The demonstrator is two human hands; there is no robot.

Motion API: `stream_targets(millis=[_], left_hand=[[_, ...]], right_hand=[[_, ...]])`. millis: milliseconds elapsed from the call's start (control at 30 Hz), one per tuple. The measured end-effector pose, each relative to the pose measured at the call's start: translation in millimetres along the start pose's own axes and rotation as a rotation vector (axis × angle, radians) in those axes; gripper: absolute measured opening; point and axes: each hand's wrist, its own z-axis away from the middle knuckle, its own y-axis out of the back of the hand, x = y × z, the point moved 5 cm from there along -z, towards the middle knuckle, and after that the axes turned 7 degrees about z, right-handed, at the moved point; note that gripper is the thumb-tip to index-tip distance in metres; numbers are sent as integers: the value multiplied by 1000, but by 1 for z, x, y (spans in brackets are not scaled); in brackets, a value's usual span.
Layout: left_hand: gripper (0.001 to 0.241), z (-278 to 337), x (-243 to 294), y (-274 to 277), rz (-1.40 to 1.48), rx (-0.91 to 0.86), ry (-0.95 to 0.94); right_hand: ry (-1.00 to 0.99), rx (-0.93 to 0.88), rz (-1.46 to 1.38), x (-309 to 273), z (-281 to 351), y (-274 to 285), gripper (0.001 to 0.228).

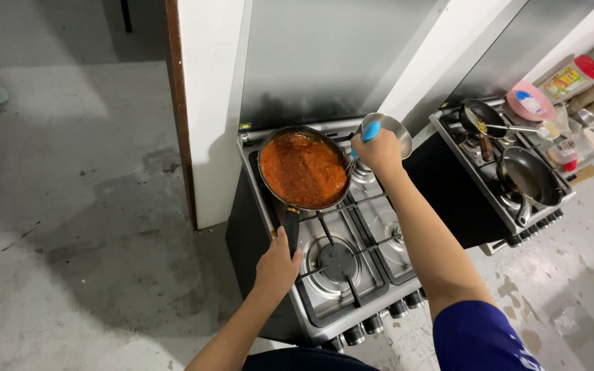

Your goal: Stirred red sauce in a pan on a stove and transferred it into a metal bowl on a work table.

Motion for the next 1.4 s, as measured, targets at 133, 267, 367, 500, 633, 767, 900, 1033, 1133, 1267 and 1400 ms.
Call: stream_targets(millis=[133, 267, 367, 500, 633, 767, 900, 1033, 1133, 1267, 1400], left_hand=[[76, 2, 4, 4, -11, -14, 29], [76, 1, 3, 2, -20, -24, 45], [76, 2, 4, 4, -6, 9, 6], [75, 2, 5, 4, -17, 4, 14], [75, 0, 3, 2, 0, 62, -45], [75, 2, 6, 7, -14, 42, -12], [74, 3, 10, 7, -29, 14, -40], [74, 1, 2, 1, -65, 28, -40], [73, 1, 3, 2, -52, 61, -76], [73, 0, 5, 6, -59, 51, -64], [74, 6, 4, 6, -57, 30, -62]], right_hand=[[-108, -153, -131, 1, 7, 21, 30], [-262, -298, -375, 23, 10, 11, 24], [-345, -331, -559, 43, 15, -3, 20], [-441, -354, -689, 61, 29, -16, 26], [-575, -382, -837, 94, 50, -68, 24], [-703, -387, -1029, 89, 89, -111, 33], [-678, -276, -1265, 44, 122, -118, 27], [-536, -31, -1378, -9, 134, -101, 23], [-310, 54, -1177, -38, 132, -93, 27], [-40, 234, -750, -45, 117, -63, 24], [73, 229, -428, -37, 114, -34, 26]])
